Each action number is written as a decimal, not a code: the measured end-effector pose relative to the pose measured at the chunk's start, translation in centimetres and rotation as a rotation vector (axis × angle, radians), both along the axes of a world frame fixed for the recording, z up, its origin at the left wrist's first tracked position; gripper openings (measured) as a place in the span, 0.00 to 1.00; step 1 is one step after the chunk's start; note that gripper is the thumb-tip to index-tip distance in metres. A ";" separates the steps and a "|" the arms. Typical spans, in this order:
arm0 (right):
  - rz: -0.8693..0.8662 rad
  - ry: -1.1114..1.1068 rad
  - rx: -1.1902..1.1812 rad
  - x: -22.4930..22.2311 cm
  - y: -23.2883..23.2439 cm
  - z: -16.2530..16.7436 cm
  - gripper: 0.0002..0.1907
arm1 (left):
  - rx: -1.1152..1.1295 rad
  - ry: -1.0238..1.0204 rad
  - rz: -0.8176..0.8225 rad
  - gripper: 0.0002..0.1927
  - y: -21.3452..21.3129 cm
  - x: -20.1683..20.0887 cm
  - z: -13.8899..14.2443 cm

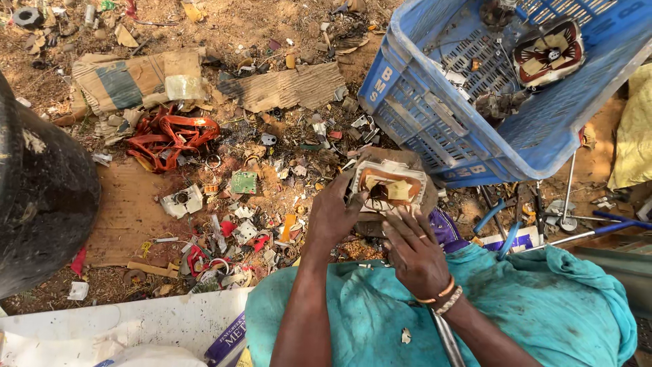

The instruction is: The person sits on the ground and hammers coils of copper wire on a stone anvil to flatten them, then tears apart the flattened wire pieces by hand and drops them into a white sack. They repeat the hammering and tearing cycle, occasionally picking wire pieces from the ground and the sack.

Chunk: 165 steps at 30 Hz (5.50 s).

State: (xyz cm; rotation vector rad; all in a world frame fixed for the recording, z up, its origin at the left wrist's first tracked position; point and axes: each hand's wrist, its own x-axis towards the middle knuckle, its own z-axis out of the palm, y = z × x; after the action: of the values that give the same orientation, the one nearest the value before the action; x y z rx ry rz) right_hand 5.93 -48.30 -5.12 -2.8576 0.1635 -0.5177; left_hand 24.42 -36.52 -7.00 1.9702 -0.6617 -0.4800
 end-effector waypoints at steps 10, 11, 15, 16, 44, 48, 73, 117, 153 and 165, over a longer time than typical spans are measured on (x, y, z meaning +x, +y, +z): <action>-0.513 0.853 0.283 -11.6 1.5 1.3 0.35 | -0.320 -0.099 0.023 0.19 2.4 -2.4 0.0; -0.495 0.870 0.274 -11.8 1.3 0.9 0.32 | -0.340 -0.159 0.028 0.21 2.4 -2.6 -0.2; -0.444 0.827 0.409 -11.7 -1.1 -0.3 0.26 | -0.166 -0.202 0.025 0.22 2.7 -2.9 -1.0; -0.438 0.789 0.494 -11.7 -1.4 -0.4 0.26 | -0.094 -0.183 0.016 0.25 2.8 -3.0 -1.1; -0.512 0.133 0.548 -7.8 3.9 9.3 0.35 | -0.075 -0.394 0.057 0.35 4.5 -4.3 0.5; -0.403 -0.176 0.326 -10.3 4.8 11.7 0.32 | -0.112 -0.396 0.084 0.31 4.0 -4.0 -0.1; -0.376 0.146 0.258 -2.9 1.9 8.2 0.29 | -0.106 -0.443 -0.010 0.30 4.5 -3.1 -1.1; -0.525 0.513 0.492 -2.7 -4.3 12.0 0.31 | 0.222 -0.129 -0.110 0.26 3.7 -3.3 1.1; -0.274 0.084 0.513 -0.8 -6.5 1.2 0.14 | -0.769 0.573 0.019 0.14 0.9 -0.3 -1.9; -0.180 -0.043 0.304 -3.7 -6.3 1.4 0.16 | -0.937 0.637 0.465 0.16 2.5 1.4 -2.9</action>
State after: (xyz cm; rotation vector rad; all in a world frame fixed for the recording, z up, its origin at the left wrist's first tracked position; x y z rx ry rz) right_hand 2.20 -54.59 -3.71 -2.5471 0.4542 -0.5368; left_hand 25.83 -34.02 -9.90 0.9388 0.0254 -0.3714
